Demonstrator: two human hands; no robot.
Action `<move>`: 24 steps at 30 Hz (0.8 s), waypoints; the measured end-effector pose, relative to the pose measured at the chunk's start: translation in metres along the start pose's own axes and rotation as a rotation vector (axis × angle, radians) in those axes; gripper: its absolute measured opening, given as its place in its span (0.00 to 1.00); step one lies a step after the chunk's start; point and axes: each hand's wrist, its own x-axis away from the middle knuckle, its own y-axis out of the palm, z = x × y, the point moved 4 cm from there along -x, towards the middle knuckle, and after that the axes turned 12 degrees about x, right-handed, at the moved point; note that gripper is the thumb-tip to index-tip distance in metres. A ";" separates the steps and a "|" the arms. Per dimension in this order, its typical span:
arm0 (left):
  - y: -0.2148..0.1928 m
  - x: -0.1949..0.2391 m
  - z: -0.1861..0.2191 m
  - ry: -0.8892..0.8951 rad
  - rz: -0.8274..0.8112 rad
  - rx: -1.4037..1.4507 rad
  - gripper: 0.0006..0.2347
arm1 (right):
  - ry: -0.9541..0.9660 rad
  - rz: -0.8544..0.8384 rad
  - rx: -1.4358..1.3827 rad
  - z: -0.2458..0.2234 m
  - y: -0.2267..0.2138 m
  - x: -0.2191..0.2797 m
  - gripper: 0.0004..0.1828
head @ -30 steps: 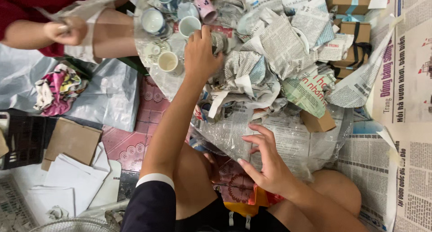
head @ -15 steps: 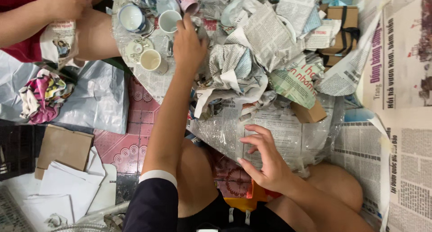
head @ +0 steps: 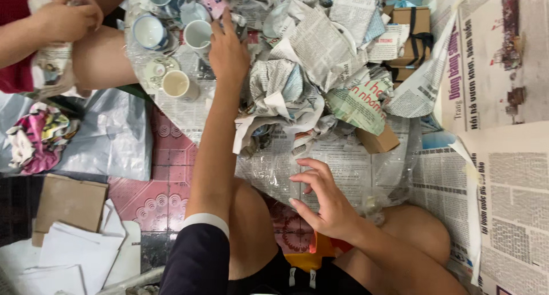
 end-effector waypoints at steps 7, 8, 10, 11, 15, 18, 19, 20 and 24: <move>-0.041 -0.003 0.027 0.060 0.050 0.006 0.29 | -0.028 0.010 0.054 0.010 -0.003 -0.006 0.22; -0.058 -0.003 0.038 0.130 0.109 -0.040 0.25 | -0.017 0.007 0.050 0.011 -0.004 -0.005 0.22; -0.086 -0.004 0.068 0.290 0.155 0.057 0.18 | -0.004 0.012 0.055 0.012 -0.005 -0.006 0.21; -0.100 0.002 0.083 0.374 0.134 0.199 0.16 | -0.004 0.017 0.066 0.012 -0.007 -0.006 0.20; -0.098 0.048 0.139 0.218 -0.146 0.453 0.09 | -0.028 0.048 0.089 0.007 -0.006 -0.005 0.17; -0.070 0.086 0.182 0.271 -0.226 0.171 0.11 | -0.062 0.071 0.112 0.007 -0.006 -0.002 0.16; -0.062 0.096 0.195 0.349 -0.204 0.167 0.11 | -0.072 0.079 0.121 0.008 -0.007 -0.001 0.16; -0.055 0.104 0.206 0.427 -0.182 0.164 0.12 | -0.085 0.089 0.113 0.008 -0.008 0.000 0.16; -0.021 0.116 0.213 0.412 -0.492 -0.059 0.10 | -0.158 0.167 0.160 0.015 -0.020 -0.001 0.18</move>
